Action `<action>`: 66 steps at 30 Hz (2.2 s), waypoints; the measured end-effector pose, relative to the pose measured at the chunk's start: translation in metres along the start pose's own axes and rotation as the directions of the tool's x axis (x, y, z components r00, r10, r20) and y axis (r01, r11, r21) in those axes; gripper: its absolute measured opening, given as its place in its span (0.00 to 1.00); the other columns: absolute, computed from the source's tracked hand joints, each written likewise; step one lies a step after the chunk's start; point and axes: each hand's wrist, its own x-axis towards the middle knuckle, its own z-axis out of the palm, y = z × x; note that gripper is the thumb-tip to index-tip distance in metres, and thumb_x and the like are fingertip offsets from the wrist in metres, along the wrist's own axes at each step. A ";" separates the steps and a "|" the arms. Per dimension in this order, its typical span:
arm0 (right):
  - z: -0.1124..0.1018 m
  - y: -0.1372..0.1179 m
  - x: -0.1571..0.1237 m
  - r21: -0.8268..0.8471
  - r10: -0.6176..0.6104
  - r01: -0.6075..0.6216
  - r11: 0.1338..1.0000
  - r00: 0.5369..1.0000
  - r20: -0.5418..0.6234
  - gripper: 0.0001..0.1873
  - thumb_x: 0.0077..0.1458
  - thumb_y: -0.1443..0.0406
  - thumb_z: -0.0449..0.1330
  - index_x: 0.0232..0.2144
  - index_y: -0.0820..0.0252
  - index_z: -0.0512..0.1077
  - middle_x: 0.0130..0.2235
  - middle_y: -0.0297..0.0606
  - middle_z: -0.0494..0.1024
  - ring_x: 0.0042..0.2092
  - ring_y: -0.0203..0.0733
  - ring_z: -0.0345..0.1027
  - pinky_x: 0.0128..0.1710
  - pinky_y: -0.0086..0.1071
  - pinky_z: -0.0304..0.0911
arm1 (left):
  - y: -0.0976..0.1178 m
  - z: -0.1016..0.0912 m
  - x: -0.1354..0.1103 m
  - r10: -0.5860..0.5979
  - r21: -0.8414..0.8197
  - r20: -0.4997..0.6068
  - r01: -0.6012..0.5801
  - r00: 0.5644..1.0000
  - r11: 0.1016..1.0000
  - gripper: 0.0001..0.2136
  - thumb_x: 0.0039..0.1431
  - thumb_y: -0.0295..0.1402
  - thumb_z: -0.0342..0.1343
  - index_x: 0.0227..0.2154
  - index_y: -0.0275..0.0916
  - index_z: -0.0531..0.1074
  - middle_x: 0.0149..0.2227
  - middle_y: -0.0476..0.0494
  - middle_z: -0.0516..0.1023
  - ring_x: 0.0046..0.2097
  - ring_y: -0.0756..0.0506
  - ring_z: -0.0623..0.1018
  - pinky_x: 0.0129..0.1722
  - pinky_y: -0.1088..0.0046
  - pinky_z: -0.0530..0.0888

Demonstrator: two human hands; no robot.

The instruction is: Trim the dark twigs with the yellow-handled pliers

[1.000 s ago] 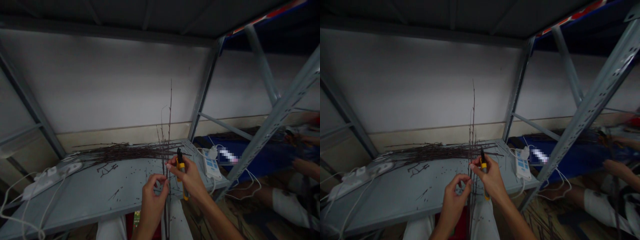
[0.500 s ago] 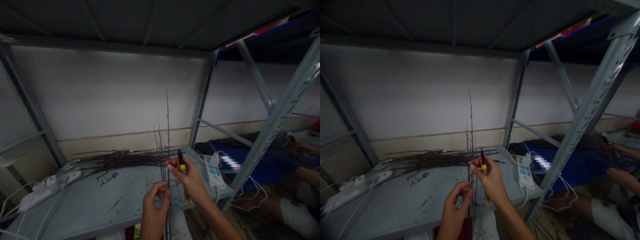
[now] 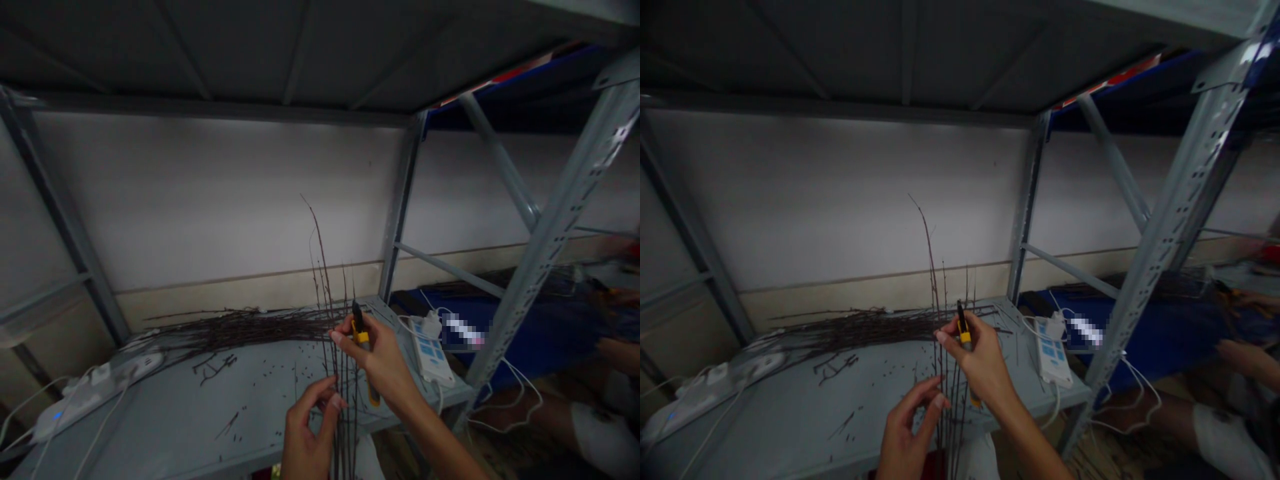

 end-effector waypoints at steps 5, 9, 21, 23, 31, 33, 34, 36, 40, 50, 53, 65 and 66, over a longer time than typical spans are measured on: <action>-0.003 -0.008 0.011 0.043 -0.035 0.035 0.998 0.999 -0.019 0.14 0.53 0.55 0.68 0.31 0.56 0.69 0.35 0.36 0.78 0.38 0.45 0.73 0.41 0.36 0.67 | -0.008 0.003 -0.001 0.033 0.004 -0.011 -0.033 0.999 0.999 0.17 0.61 0.45 0.60 0.44 0.39 0.81 0.33 0.41 0.84 0.36 0.42 0.81 0.41 0.69 0.77; -0.004 -0.018 0.018 0.028 -0.061 0.061 0.998 0.998 -0.014 0.15 0.52 0.55 0.68 0.30 0.56 0.69 0.34 0.37 0.78 0.37 0.45 0.72 0.40 0.37 0.67 | -0.009 0.006 -0.004 0.039 -0.027 -0.110 -0.042 0.993 0.999 0.16 0.60 0.46 0.60 0.42 0.40 0.81 0.31 0.43 0.83 0.35 0.43 0.80 0.40 0.70 0.76; 0.001 -0.023 0.012 0.073 -0.008 0.009 0.997 1.000 -0.019 0.16 0.51 0.54 0.68 0.30 0.57 0.69 0.31 0.35 0.76 0.34 0.44 0.70 0.36 0.34 0.65 | 0.055 0.015 0.052 0.149 -0.258 -0.056 -0.158 0.987 0.953 0.16 0.66 0.37 0.57 0.54 0.40 0.71 0.51 0.35 0.79 0.51 0.41 0.79 0.51 0.65 0.76; -0.001 -0.025 0.015 0.044 -0.018 0.019 0.999 0.999 -0.031 0.15 0.51 0.54 0.68 0.30 0.57 0.69 0.30 0.34 0.75 0.33 0.43 0.70 0.35 0.33 0.65 | 0.063 0.018 0.065 0.151 -0.306 -0.058 -0.162 0.987 0.938 0.17 0.65 0.37 0.58 0.55 0.39 0.70 0.48 0.35 0.80 0.47 0.42 0.80 0.44 0.68 0.79; -0.018 -0.028 0.026 -0.210 -0.084 0.103 0.972 0.992 0.098 0.06 0.56 0.61 0.61 0.31 0.56 0.69 0.32 0.34 0.77 0.37 0.44 0.72 0.38 0.34 0.65 | 0.060 0.021 0.078 0.117 -0.324 0.007 -0.108 0.993 0.940 0.20 0.63 0.42 0.60 0.55 0.41 0.75 0.43 0.38 0.78 0.36 0.46 0.76 0.24 0.78 0.76; -0.028 -0.029 0.030 -0.362 -0.128 0.156 0.919 0.987 0.100 0.04 0.58 0.62 0.60 0.34 0.55 0.70 0.34 0.35 0.78 0.37 0.45 0.73 0.39 0.35 0.65 | 0.057 0.021 0.077 0.098 -0.323 -0.010 -0.096 0.995 0.942 0.21 0.61 0.43 0.62 0.54 0.41 0.76 0.39 0.40 0.76 0.34 0.46 0.75 0.22 0.77 0.76; -0.033 -0.031 0.033 -0.464 -0.174 0.203 0.862 0.979 0.106 0.03 0.58 0.63 0.59 0.36 0.55 0.71 0.35 0.37 0.79 0.38 0.46 0.72 0.40 0.36 0.64 | 0.057 0.021 0.077 0.091 -0.316 -0.014 -0.091 0.996 0.944 0.21 0.60 0.43 0.62 0.55 0.41 0.76 0.38 0.41 0.75 0.33 0.46 0.74 0.22 0.77 0.76; -0.045 -0.037 0.039 -0.674 -0.277 0.315 0.668 0.946 0.169 0.07 0.56 0.68 0.58 0.39 0.57 0.71 0.38 0.40 0.79 0.41 0.48 0.72 0.42 0.38 0.63 | 0.056 0.020 0.076 0.089 -0.296 -0.010 -0.088 0.996 0.951 0.22 0.61 0.43 0.61 0.55 0.42 0.76 0.38 0.42 0.73 0.34 0.46 0.74 0.22 0.76 0.77; -0.058 -0.062 0.050 -0.860 -0.306 0.458 0.225 0.871 0.384 0.16 0.49 0.74 0.58 0.42 0.60 0.73 0.43 0.44 0.79 0.47 0.53 0.68 0.46 0.42 0.58 | 0.057 0.018 0.075 0.104 -0.246 0.000 -0.100 0.995 0.964 0.20 0.63 0.42 0.58 0.57 0.44 0.74 0.39 0.42 0.71 0.33 0.47 0.72 0.22 0.77 0.76; -0.052 -0.084 0.055 -0.832 -0.189 0.527 -0.172 0.811 0.553 0.10 0.49 0.74 0.58 0.36 0.62 0.72 0.38 0.47 0.78 0.42 0.54 0.67 0.41 0.44 0.53 | 0.057 0.021 0.076 0.110 -0.228 -0.029 -0.114 0.993 0.967 0.20 0.64 0.43 0.56 0.56 0.45 0.75 0.39 0.43 0.69 0.32 0.48 0.72 0.20 0.77 0.76; -0.049 -0.080 0.053 -0.834 -0.185 0.518 -0.191 0.815 0.549 0.10 0.49 0.74 0.58 0.36 0.62 0.72 0.37 0.47 0.78 0.42 0.54 0.68 0.40 0.44 0.53 | 0.055 0.021 0.075 0.127 -0.200 -0.050 -0.134 0.991 0.971 0.19 0.65 0.43 0.55 0.56 0.45 0.75 0.39 0.43 0.69 0.31 0.47 0.72 0.20 0.77 0.76; -0.035 -0.060 0.052 -0.868 -0.126 0.479 -0.128 0.861 0.493 0.10 0.54 0.78 0.56 0.35 0.62 0.71 0.34 0.46 0.80 0.35 0.50 0.75 0.34 0.37 0.58 | 0.050 0.025 0.071 0.305 0.047 -0.222 -0.302 0.926 0.952 0.17 0.68 0.36 0.51 0.56 0.44 0.77 0.41 0.37 0.74 0.37 0.42 0.78 0.32 0.69 0.80; -0.035 -0.057 0.053 -0.872 -0.119 0.476 -0.113 0.865 0.488 0.10 0.54 0.78 0.56 0.35 0.62 0.71 0.34 0.46 0.80 0.35 0.50 0.76 0.33 0.36 0.58 | 0.049 0.026 0.071 0.297 0.049 -0.227 -0.293 0.928 0.955 0.17 0.68 0.36 0.51 0.55 0.44 0.77 0.42 0.37 0.75 0.37 0.42 0.78 0.32 0.69 0.79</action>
